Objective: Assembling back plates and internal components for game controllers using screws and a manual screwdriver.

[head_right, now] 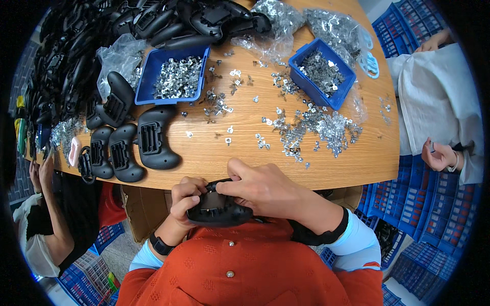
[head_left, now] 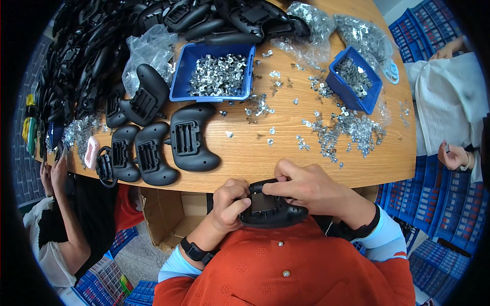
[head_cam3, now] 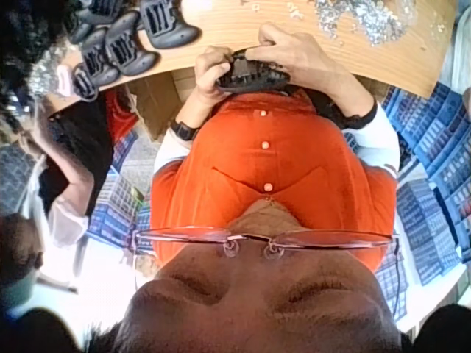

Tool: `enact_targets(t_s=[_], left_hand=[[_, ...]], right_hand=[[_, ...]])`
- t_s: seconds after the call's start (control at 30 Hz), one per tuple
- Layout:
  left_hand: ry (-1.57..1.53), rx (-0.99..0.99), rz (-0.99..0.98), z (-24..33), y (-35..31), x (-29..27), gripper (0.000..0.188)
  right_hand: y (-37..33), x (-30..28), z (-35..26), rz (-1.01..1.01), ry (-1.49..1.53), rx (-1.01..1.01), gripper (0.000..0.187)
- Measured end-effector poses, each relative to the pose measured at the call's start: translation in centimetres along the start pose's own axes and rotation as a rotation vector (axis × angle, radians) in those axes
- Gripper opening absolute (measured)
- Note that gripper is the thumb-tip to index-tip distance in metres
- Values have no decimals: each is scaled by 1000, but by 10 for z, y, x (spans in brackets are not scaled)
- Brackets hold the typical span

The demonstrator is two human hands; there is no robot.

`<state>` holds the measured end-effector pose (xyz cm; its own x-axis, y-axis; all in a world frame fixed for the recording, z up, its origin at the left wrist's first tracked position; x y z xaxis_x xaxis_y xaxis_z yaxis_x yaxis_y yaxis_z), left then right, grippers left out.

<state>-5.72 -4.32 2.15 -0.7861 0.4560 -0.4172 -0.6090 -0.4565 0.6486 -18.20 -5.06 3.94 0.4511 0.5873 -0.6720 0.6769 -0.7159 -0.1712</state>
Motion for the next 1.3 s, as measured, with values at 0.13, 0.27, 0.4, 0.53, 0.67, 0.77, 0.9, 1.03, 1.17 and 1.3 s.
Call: enact_targets(t_s=[0.13, 0.27, 0.4, 0.53, 0.67, 0.77, 0.9, 1.03, 1.17, 1.3], left_hand=[[1, -9, 39, 2, 1, -4, 42], [113, -18, -70, 7, 7, -1, 37], [183, 27, -141, 12, 6, 3, 35], [209, 22, -179, 17, 14, 5, 38], [-115, -618, 46, -22, -12, -9, 40], [-687, -810, 149, -41, -6, 3, 52], [-905, -840, 76, -48, -10, 22, 47], [-935, -922, 71, -49, -18, 27, 42], [-1030, -929, 89, -57, -23, 34, 42], [-989, -884, 89, -49, -15, 32, 45]], right_hand=[[-5, 9, 10, 35, 18, 15, 49], [-27, -4, 17, 333, 66, 8, 64], [-38, 4, 17, 372, -42, 27, 67], [-46, 6, 15, 411, -99, 23, 65], [-66, -9, 7, 569, -95, 19, 57], [-66, -5, 25, 540, 164, 121, 48], [-62, 9, 41, 470, 439, 208, 40], [-61, 20, 46, 395, 537, 217, 36], [-63, 23, 47, 377, 580, 204, 31], [-63, 22, 44, 393, 585, 163, 28]])
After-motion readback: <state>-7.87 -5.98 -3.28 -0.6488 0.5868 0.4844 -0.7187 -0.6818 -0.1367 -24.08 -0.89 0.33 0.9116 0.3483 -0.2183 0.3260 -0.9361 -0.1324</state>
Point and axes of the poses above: each hand's wrist, its own y-axis towards the middle knuckle, its own x-axis out of the palm, z = x × y, the point moved 10 cm from there along y, towards the middle knuckle, and after that the axes turned 15 degrees about -z, right-handed, at the moved point
